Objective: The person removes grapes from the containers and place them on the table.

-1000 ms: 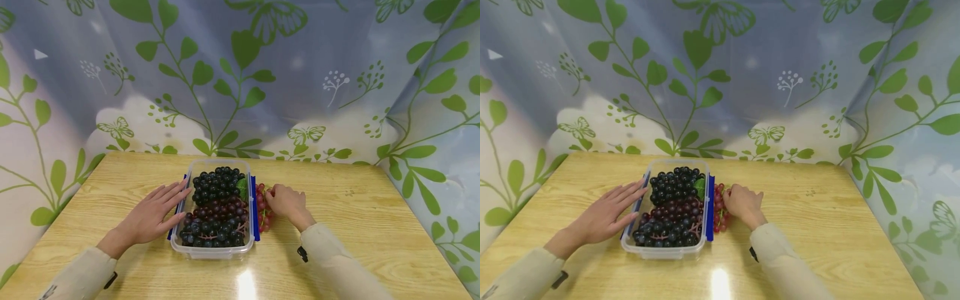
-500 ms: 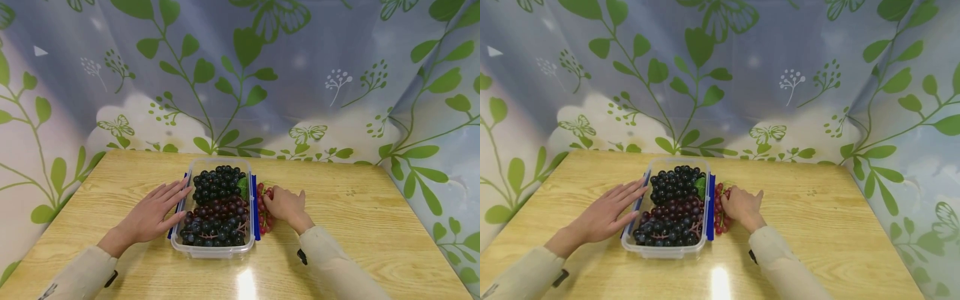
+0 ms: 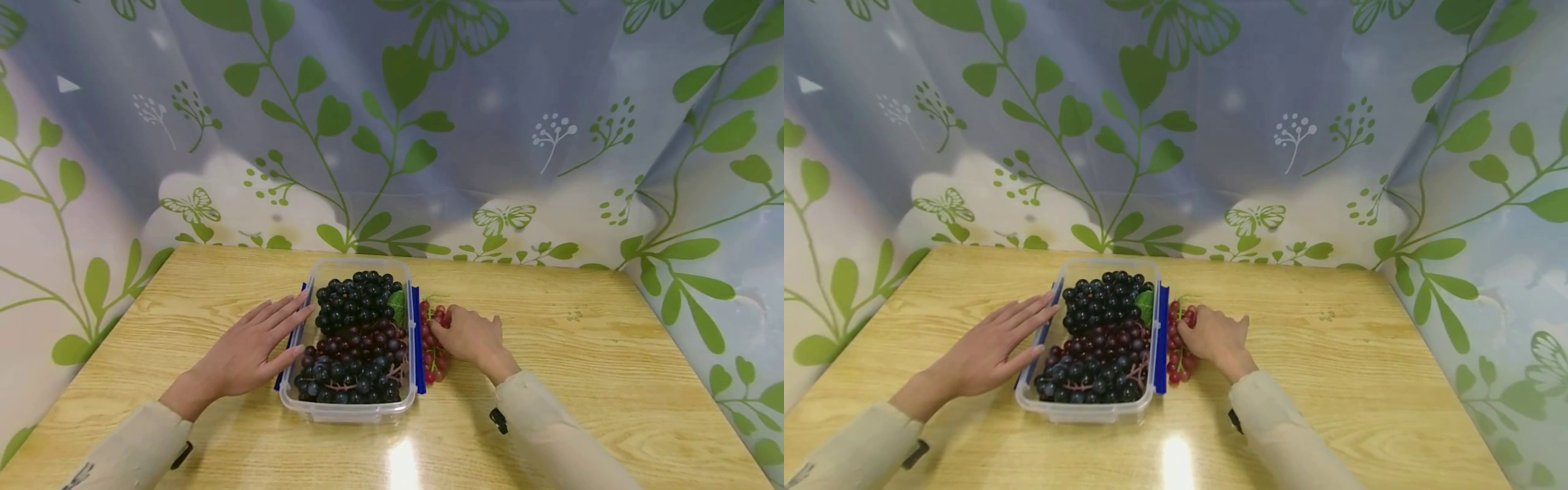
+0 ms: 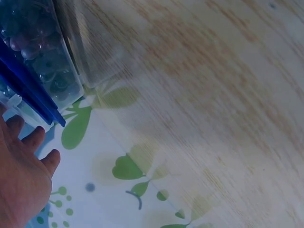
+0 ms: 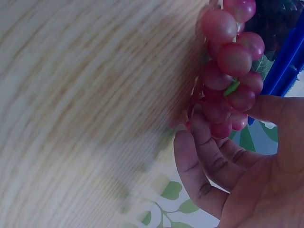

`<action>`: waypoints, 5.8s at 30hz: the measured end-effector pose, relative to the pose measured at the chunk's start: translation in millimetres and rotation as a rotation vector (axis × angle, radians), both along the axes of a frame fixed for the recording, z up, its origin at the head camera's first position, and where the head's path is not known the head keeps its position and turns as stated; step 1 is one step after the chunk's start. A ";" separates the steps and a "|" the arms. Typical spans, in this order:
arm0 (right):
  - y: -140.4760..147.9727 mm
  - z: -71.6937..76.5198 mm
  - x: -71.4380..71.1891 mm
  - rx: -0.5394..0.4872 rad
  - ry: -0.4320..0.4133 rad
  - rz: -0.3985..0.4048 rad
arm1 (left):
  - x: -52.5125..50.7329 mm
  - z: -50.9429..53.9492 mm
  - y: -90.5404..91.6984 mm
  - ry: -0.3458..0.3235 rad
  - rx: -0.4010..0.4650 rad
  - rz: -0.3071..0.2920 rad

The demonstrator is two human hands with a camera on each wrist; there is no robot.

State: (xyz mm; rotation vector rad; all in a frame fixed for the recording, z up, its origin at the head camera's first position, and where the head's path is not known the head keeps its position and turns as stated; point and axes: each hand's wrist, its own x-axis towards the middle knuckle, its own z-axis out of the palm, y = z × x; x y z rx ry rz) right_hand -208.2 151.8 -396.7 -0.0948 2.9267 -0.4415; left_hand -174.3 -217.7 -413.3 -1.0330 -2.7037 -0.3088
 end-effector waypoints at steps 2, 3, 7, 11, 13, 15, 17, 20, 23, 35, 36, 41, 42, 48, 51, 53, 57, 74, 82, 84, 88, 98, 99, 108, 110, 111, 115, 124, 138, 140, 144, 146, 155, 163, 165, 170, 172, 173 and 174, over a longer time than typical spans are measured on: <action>0.8 -0.1 0.3 -0.008 -0.005 0.001 | -0.1 -0.2 0.2 0.000 -0.002 -0.001; 1.2 0.0 0.7 -0.009 -0.006 0.001 | -0.2 -0.2 0.2 0.001 -0.003 -0.002; 3.5 1.1 2.1 -0.019 -0.011 0.006 | -1.0 -0.4 0.0 0.006 -0.009 -0.006; 6.1 3.4 3.7 -0.027 -0.014 0.006 | -1.9 -0.4 -0.2 0.008 -0.012 -0.009; 6.7 5.0 4.5 -0.037 -0.013 0.001 | -2.1 -0.7 -0.4 0.008 -0.012 -0.009; 7.2 6.9 5.6 -0.055 -0.008 0.003 | -2.0 -0.9 -0.8 0.006 -0.011 -0.007; 7.5 8.6 6.6 -0.071 0.007 0.004 | -1.9 -1.0 -1.2 0.004 -0.013 -0.005; 8.0 11.0 8.2 -0.079 0.056 0.020 | -1.7 -0.9 -1.6 0.003 -0.013 -0.006; 8.7 11.9 9.2 -0.076 0.104 0.038 | -1.6 -0.7 -1.9 0.003 -0.016 -0.007; 5.0 21.0 17.1 -0.116 0.331 0.249 | -1.8 1.8 -0.2 0.017 -0.020 -0.010; 4.3 22.7 18.4 -0.106 0.345 0.280 | -1.8 1.9 -0.2 0.018 -0.019 -0.011; -1.6 31.5 25.6 -0.035 0.398 0.429 | -2.0 1.9 -0.4 0.018 -0.019 -0.012; -3.4 33.4 27.3 -0.023 0.406 0.450 | -2.1 1.8 -0.3 0.016 -0.021 -0.012; -15.4 41.6 38.7 0.038 0.401 0.548 | -2.0 2.3 0.1 0.012 -0.022 -0.008; -21.4 44.3 44.4 0.076 0.380 0.580 | -1.7 1.9 -0.1 0.010 -0.021 -0.007; -25.0 45.7 47.9 0.103 0.376 0.598 | -1.4 1.6 -0.2 0.007 -0.018 -0.006; -31.7 47.9 54.2 0.127 0.367 0.635 | -0.9 0.7 -0.3 0.003 -0.013 -0.006; -54.6 45.4 66.0 0.150 0.308 0.791 | -0.5 0.6 -0.1 0.002 -0.019 0.008; -56.6 44.7 64.5 0.148 0.313 0.886 | 0.2 1.1 0.4 -0.016 -0.014 0.015; -56.5 44.6 63.5 0.144 0.323 0.912 | 0.5 1.0 0.5 -0.018 -0.014 0.016; -56.2 44.3 62.0 0.129 0.323 0.946 | 0.5 1.2 0.9 -0.018 -0.012 0.016; -57.6 44.0 61.5 0.115 0.334 0.968 | -0.4 0.4 -0.1 -0.016 -0.014 0.014; -57.9 44.2 61.6 0.117 0.336 0.972 | -0.3 0.3 -0.1 -0.017 -0.013 0.014; -63.4 49.2 60.5 0.121 0.291 0.987 | 0.4 0.7 0.3 -0.005 -0.008 0.011; -64.2 49.2 59.1 0.103 0.268 0.992 | 0.3 0.4 0.0 -0.005 -0.008 0.010; -64.5 49.0 58.2 0.089 0.255 0.994 | 0.1 0.0 -0.2 -0.005 -0.009 0.010; -65.8 47.7 53.7 0.014 0.188 0.994 | 0.0 -0.5 -0.4 -0.005 -0.011 0.012; -66.5 49.8 47.5 -0.031 0.114 0.997 | 0.2 0.4 0.6 0.003 -0.012 0.008; -62.9 53.5 42.3 -0.045 0.024 0.967 | -0.5 -2.1 0.2 -0.007 -0.006 0.004; -64.6 51.0 43.1 -0.045 0.053 0.962 | -0.3 -2.5 0.3 -0.008 -0.004 0.004; -67.0 47.1 44.9 -0.031 0.109 0.965 | -0.2 -2.3 0.6 -0.005 0.004 -0.001; -68.2 46.0 45.7 -0.015 0.138 0.968 | -0.3 -2.1 0.4 -0.006 0.007 -0.003; -69.7 40.3 43.8 0.014 0.216 0.987 | -0.7 0.5 0.5 -0.008 0.012 -0.007; -67.5 37.5 41.4 -0.073 0.237 1.005 | -0.4 0.2 1.0 -0.005 0.001 -0.003; -67.6 38.9 41.1 -0.093 0.247 1.009 | -0.3 0.2 1.0 -0.006 0.001 -0.004; -67.7 45.3 40.3 -0.117 0.272 1.008 | -1.0 0.3 0.6 0.002 0.001 -0.011; -67.4 49.2 40.5 -0.123 0.276 1.002 | -1.0 0.0 0.1 0.000 0.001 -0.007; -67.1 51.3 40.6 -0.127 0.280 0.997 | -1.0 -0.3 -0.1 -0.002 0.000 -0.005; -66.8 53.6 40.7 -0.131 0.284 0.989 | -0.9 -0.5 -0.1 -0.005 -0.001 -0.002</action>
